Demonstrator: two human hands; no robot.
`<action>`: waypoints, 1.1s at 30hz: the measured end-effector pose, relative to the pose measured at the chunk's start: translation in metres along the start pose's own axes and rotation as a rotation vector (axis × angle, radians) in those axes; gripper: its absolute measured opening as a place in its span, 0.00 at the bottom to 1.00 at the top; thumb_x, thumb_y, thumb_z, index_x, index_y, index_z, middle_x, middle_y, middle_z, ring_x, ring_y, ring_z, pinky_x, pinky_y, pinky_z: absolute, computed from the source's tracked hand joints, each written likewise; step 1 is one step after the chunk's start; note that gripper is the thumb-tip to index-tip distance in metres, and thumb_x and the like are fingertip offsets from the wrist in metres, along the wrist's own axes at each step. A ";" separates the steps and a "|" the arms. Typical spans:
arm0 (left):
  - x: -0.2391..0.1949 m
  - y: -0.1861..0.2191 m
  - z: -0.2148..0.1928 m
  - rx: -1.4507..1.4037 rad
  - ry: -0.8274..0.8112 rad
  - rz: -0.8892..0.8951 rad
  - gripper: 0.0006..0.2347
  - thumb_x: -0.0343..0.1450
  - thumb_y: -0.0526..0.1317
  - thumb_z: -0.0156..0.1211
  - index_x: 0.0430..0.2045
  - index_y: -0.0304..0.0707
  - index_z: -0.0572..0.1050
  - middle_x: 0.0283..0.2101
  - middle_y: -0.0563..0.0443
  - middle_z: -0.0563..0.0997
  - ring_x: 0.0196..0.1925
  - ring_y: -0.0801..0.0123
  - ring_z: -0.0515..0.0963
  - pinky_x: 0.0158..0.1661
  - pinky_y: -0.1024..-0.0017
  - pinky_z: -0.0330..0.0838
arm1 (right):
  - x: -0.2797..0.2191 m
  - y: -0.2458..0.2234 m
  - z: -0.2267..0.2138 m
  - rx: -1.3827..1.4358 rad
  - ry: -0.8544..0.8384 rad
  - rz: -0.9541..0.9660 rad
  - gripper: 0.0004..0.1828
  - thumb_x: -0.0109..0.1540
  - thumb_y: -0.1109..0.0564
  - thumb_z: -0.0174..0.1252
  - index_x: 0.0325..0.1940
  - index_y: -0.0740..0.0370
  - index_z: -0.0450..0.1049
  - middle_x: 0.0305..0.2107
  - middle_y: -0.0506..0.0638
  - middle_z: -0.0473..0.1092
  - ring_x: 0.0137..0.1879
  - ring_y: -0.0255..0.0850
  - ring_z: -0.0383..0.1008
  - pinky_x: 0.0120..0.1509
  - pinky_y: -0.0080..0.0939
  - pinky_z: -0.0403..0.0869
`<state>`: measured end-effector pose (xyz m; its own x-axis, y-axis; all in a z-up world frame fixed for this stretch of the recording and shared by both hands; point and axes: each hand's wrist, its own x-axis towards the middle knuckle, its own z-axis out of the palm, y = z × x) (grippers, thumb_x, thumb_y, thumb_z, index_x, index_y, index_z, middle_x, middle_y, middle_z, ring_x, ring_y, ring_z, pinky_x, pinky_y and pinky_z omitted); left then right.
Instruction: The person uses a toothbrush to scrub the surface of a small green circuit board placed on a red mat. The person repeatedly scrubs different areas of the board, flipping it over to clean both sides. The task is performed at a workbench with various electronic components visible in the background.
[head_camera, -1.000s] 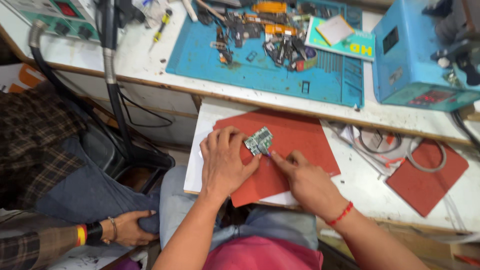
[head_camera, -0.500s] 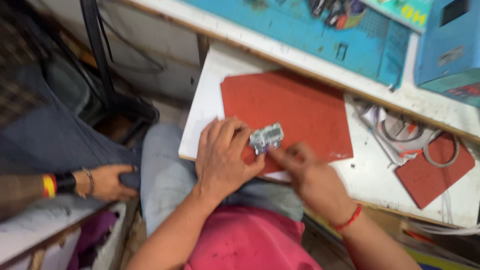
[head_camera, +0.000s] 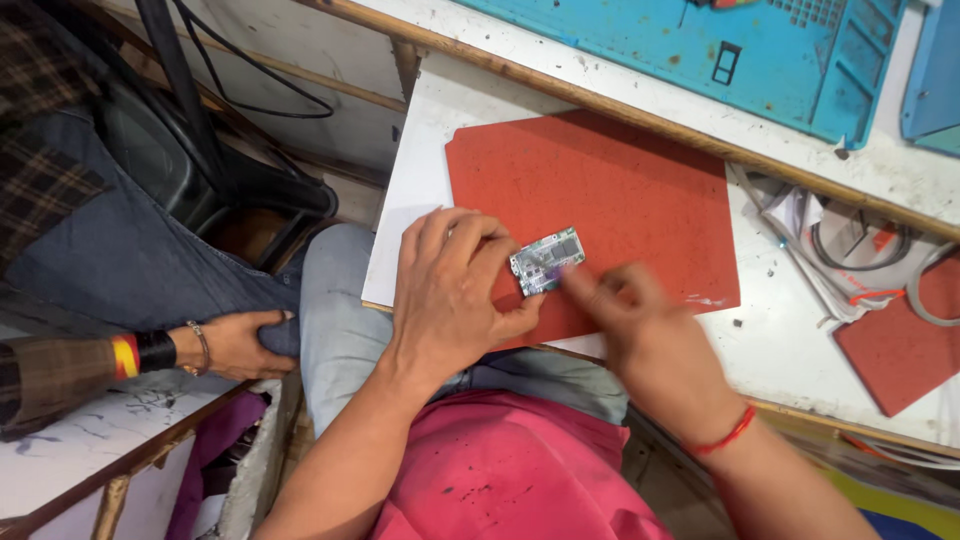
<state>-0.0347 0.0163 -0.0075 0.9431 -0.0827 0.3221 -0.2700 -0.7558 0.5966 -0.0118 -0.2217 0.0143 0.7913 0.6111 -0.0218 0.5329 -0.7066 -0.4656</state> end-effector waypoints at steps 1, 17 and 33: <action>0.004 0.001 0.001 0.008 0.010 0.001 0.18 0.57 0.44 0.75 0.36 0.37 0.80 0.46 0.52 0.76 0.56 0.56 0.73 0.58 0.54 0.63 | 0.002 0.002 -0.005 -0.067 -0.017 0.051 0.36 0.53 0.69 0.54 0.66 0.53 0.72 0.41 0.55 0.71 0.34 0.52 0.76 0.35 0.50 0.76; 0.012 0.008 0.001 0.012 0.024 -0.108 0.23 0.56 0.44 0.75 0.44 0.38 0.78 0.51 0.51 0.74 0.57 0.55 0.71 0.59 0.57 0.64 | 0.043 0.023 -0.031 -0.227 -0.202 -0.291 0.35 0.55 0.64 0.52 0.67 0.46 0.71 0.42 0.50 0.71 0.25 0.47 0.76 0.27 0.47 0.76; 0.012 0.012 0.002 0.106 0.057 -0.027 0.19 0.58 0.49 0.77 0.35 0.40 0.81 0.47 0.53 0.75 0.54 0.58 0.72 0.55 0.58 0.65 | 0.015 0.007 -0.016 -0.142 -0.082 0.084 0.35 0.58 0.68 0.49 0.71 0.54 0.66 0.41 0.57 0.69 0.30 0.58 0.75 0.34 0.55 0.75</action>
<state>-0.0262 0.0051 0.0017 0.9362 -0.0266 0.3505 -0.2201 -0.8218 0.5255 0.0083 -0.2227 0.0246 0.8106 0.5709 -0.1302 0.5078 -0.7961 -0.3292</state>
